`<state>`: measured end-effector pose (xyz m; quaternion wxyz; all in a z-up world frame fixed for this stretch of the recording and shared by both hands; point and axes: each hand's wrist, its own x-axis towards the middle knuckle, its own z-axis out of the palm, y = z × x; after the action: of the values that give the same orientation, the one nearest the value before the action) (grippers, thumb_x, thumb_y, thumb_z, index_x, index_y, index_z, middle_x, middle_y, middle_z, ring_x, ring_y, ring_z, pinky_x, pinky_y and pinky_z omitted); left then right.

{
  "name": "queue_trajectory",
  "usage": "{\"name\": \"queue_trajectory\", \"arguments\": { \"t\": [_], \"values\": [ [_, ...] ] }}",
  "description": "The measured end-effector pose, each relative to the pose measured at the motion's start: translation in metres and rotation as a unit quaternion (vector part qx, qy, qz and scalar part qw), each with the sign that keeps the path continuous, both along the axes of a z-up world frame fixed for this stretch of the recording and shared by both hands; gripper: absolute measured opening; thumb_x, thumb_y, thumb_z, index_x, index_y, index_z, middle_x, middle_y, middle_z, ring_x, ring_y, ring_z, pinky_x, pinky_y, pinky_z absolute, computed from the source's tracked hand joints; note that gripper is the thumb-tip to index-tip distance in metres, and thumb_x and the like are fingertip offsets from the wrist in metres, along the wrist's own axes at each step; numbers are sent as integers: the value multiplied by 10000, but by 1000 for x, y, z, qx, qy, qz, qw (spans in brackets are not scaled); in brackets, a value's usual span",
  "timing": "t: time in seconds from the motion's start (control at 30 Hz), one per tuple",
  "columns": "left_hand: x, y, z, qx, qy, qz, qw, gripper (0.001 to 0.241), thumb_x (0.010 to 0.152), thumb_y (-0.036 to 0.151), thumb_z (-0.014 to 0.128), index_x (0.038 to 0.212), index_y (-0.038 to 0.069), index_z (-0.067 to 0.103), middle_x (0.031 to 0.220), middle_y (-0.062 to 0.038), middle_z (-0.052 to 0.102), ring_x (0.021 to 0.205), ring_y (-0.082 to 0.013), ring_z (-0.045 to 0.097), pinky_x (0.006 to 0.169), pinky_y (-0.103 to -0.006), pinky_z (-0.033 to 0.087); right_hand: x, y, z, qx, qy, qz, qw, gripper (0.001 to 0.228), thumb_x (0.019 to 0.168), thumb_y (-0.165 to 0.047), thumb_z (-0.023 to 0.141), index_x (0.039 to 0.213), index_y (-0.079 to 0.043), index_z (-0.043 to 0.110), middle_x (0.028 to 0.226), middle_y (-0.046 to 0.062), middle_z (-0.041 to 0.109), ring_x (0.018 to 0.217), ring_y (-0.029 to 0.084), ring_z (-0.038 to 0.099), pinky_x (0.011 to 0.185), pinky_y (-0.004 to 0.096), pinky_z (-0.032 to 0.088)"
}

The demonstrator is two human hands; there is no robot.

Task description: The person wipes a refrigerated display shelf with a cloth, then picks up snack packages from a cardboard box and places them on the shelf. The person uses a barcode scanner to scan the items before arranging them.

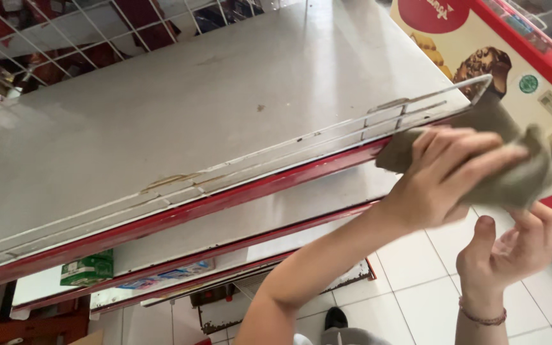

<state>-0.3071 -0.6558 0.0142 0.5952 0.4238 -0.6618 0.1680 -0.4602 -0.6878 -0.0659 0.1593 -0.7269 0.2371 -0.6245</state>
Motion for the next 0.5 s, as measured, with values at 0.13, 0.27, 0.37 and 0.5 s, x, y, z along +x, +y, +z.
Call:
{"name": "queue_trajectory", "arguments": {
  "t": [0.13,0.27,0.37,0.5],
  "values": [
    [32,73,-5,-77,-155,167,971,331,964,166,811,1279,217,725,1324,-147,601,1202,-274,590,1008,-402,444,21,2,6,-29,30,-21,999,176,1149,-121,702,1210,28,628,1191,135,588,1064,221,581,902,294,470],
    [67,121,-9,-90,-151,467,866,481,895,403,752,1334,209,706,1445,-143,482,1350,-329,431,1194,-544,244,44,9,13,18,16,35,999,148,1062,-81,691,1156,28,655,1177,151,602,1004,236,579,795,277,437],
    [83,140,-2,105,-135,498,850,624,878,295,650,1485,160,602,1596,-207,378,1498,-448,222,1239,-620,-31,62,12,16,21,-8,84,996,135,1066,-58,696,1160,33,664,1183,150,594,998,220,584,811,272,465],
    [87,140,2,154,-157,494,841,653,962,165,581,1606,178,474,1710,-157,272,1610,-390,98,1267,-589,-128,74,14,12,-1,-11,124,992,84,1095,-6,643,1169,33,640,1170,120,564,1041,208,595,897,277,509]
  ]
}}
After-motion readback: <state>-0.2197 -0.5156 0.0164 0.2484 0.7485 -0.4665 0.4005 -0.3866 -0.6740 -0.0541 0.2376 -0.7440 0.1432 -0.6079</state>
